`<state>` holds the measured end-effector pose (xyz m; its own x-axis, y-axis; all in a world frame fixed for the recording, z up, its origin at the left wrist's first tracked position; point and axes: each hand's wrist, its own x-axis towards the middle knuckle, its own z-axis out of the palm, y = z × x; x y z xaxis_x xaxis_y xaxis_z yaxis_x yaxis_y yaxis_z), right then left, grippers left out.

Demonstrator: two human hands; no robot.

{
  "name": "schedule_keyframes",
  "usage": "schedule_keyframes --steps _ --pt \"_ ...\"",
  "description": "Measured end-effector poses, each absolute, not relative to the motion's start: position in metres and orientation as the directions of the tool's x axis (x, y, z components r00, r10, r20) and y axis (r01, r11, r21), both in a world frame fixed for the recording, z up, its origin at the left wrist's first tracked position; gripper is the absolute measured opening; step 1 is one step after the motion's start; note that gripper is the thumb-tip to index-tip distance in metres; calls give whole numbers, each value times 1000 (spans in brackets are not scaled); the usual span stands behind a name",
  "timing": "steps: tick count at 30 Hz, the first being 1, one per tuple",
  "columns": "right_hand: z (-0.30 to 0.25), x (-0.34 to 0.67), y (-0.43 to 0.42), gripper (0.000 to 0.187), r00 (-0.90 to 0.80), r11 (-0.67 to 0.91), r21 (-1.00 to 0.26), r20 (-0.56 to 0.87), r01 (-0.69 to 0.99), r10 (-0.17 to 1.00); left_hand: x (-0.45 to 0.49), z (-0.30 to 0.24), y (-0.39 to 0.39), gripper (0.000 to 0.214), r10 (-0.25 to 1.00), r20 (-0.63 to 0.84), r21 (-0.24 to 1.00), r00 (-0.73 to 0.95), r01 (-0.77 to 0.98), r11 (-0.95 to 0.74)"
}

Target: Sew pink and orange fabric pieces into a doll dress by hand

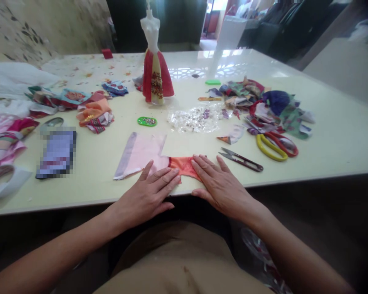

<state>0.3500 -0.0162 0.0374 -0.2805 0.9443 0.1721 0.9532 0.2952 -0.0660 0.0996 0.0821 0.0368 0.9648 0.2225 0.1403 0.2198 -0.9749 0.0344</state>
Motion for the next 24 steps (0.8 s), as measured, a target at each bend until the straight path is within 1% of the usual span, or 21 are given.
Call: schedule_keyframes --steps 2,5,8,12,15,18,21,24 --pt "40 346 -17 75 -265 280 -61 179 958 948 100 37 82 59 218 153 20 964 218 -976" --pt "44 340 -15 78 -328 345 -42 222 938 918 102 36 81 61 210 182 0 961 214 -977" --pt "42 336 -12 78 -375 388 -39 184 921 909 102 36 81 61 210 191 1 959 214 -977" --pt "40 335 -14 77 -321 329 -46 132 943 938 100 37 81 52 207 242 9 948 212 -977" --pt "44 331 -12 75 -307 318 -40 170 947 937 100 37 81 48 193 286 4 939 201 -980" --pt "46 327 -4 77 -369 385 -34 215 922 904 100 36 81 49 182 305 -2 935 191 -982" --pt "41 326 5 84 -443 460 -84 168 884 881 99 36 82 48 174 313 10 934 180 -984" --pt "34 327 9 91 -444 455 -138 106 880 890 98 36 82 46 170 334 51 927 162 -985"
